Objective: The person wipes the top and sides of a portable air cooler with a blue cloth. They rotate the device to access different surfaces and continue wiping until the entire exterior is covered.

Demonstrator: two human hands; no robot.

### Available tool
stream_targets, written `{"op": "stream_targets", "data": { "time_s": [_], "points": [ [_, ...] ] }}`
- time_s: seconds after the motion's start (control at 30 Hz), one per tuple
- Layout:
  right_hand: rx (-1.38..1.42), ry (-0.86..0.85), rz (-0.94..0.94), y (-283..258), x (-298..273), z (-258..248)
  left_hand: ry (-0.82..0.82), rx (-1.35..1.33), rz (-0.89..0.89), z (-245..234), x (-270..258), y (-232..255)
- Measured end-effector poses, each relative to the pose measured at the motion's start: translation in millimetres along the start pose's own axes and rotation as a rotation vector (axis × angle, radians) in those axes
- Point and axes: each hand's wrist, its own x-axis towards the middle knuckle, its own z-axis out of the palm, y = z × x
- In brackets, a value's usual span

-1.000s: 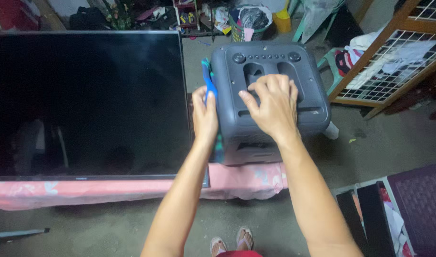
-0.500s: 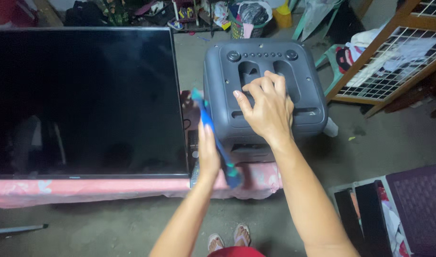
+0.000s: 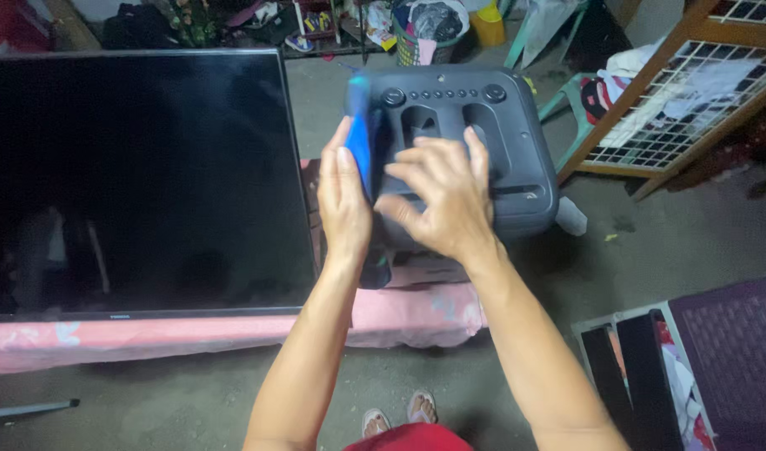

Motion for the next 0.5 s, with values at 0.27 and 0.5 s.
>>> {"op": "stream_targets", "data": {
  "time_s": [0.27,0.5],
  "points": [
    [0.886,0.188,0.060,0.9,-32.7,-24.6,-0.188,-0.306,0.078,19.7,-19.8,52.4],
    [0.234,0.283,0.710,68.1,-71.7,-69.9,-0.074,0.019,0.026,-41.5,-51.3,33.9]
  ]
}}
